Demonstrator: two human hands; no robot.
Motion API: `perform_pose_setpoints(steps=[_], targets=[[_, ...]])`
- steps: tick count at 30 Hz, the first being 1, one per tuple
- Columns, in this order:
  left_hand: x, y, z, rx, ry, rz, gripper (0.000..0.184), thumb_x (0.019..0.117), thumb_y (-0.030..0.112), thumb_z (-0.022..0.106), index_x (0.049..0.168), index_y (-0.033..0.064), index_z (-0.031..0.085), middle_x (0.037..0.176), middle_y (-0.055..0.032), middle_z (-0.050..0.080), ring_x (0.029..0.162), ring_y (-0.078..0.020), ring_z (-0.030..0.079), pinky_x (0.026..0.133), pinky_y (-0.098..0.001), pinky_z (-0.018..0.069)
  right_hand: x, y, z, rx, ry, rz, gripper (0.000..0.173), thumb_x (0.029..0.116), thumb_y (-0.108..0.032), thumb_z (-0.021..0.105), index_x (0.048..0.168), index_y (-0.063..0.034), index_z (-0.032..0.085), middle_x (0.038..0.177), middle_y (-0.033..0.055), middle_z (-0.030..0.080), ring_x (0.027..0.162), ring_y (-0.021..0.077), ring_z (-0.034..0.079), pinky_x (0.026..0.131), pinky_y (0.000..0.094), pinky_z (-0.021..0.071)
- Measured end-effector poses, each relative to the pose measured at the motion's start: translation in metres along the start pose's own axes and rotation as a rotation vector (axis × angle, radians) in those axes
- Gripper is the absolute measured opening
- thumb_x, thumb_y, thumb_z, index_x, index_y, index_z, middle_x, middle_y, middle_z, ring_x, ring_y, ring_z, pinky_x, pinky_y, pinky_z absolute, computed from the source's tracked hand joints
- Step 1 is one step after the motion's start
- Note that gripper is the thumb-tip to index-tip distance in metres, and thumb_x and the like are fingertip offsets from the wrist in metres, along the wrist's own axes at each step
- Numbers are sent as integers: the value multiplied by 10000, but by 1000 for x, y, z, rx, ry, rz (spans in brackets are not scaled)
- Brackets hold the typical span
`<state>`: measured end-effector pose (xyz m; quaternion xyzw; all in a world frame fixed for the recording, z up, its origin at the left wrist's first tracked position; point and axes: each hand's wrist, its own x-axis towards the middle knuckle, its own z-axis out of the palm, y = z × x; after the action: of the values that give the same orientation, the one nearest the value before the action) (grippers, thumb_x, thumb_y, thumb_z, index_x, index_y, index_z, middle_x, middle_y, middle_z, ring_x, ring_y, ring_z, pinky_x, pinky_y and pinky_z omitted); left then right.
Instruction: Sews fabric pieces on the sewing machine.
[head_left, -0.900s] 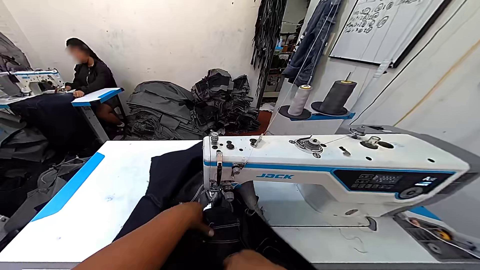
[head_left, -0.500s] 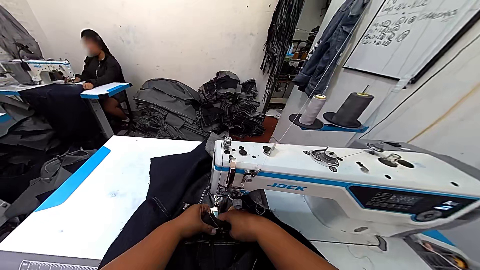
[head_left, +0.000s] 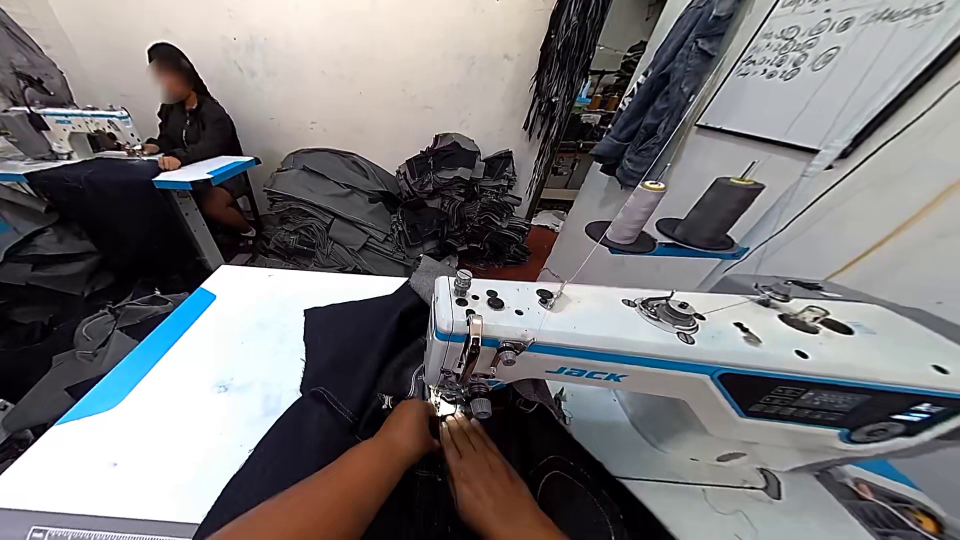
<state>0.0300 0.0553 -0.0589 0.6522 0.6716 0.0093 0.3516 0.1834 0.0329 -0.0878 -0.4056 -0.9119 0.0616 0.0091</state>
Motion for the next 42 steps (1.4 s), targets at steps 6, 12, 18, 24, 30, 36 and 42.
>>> perform_pose_setpoints(steps=[6,12,18,24,30,36,42], targets=[[18,-10,-26,95,-157,-13,432,940,206,765,1234,-83,638,1243,-267,638,1187,-363,602,1056,-511,437,0,15,-2,154,-323,-41,554,1125,-292,323,1649,-139,232,1727,28,187,1601,304,121,1264,587,84],[-34,-3,32,242,294,191,414,1021,103,578,1394,-76,568,1479,-260,536,1441,-411,452,1220,-528,314,7,19,-16,259,-371,-8,528,1109,-314,386,1608,-144,357,1697,33,285,1601,277,137,1287,528,41],[-34,-24,36,144,74,62,602,1095,332,477,1603,48,322,1699,-104,254,1590,-247,182,1289,-468,120,8,22,-3,319,-223,36,597,1080,-480,427,1565,-133,450,1651,52,384,1572,258,252,1291,482,100],[-24,-26,25,187,42,39,649,1083,394,487,1632,118,277,1716,-82,207,1600,-238,132,1290,-472,87,20,24,-14,300,-322,41,661,1046,-482,531,1600,-152,383,1681,64,320,1589,264,190,1290,476,84],[-17,-25,22,194,34,25,648,1087,408,470,1637,133,264,1721,-69,193,1603,-226,110,1290,-468,71,28,30,-15,299,-331,32,668,1036,-489,549,1598,-166,388,1672,73,338,1583,248,211,1286,461,107],[-16,-25,21,198,32,19,658,1085,433,461,1637,133,264,1723,-66,186,1603,-221,105,1290,-472,71,30,31,-15,294,-343,33,665,1041,-494,538,1601,-171,384,1674,67,336,1583,252,211,1287,461,104],[-8,-28,17,220,38,37,654,1083,432,472,1627,117,292,1717,-82,202,1603,-230,108,1292,-468,80,35,35,-13,303,-336,36,658,1044,-502,526,1598,-175,390,1671,65,342,1586,239,201,1293,446,93]])
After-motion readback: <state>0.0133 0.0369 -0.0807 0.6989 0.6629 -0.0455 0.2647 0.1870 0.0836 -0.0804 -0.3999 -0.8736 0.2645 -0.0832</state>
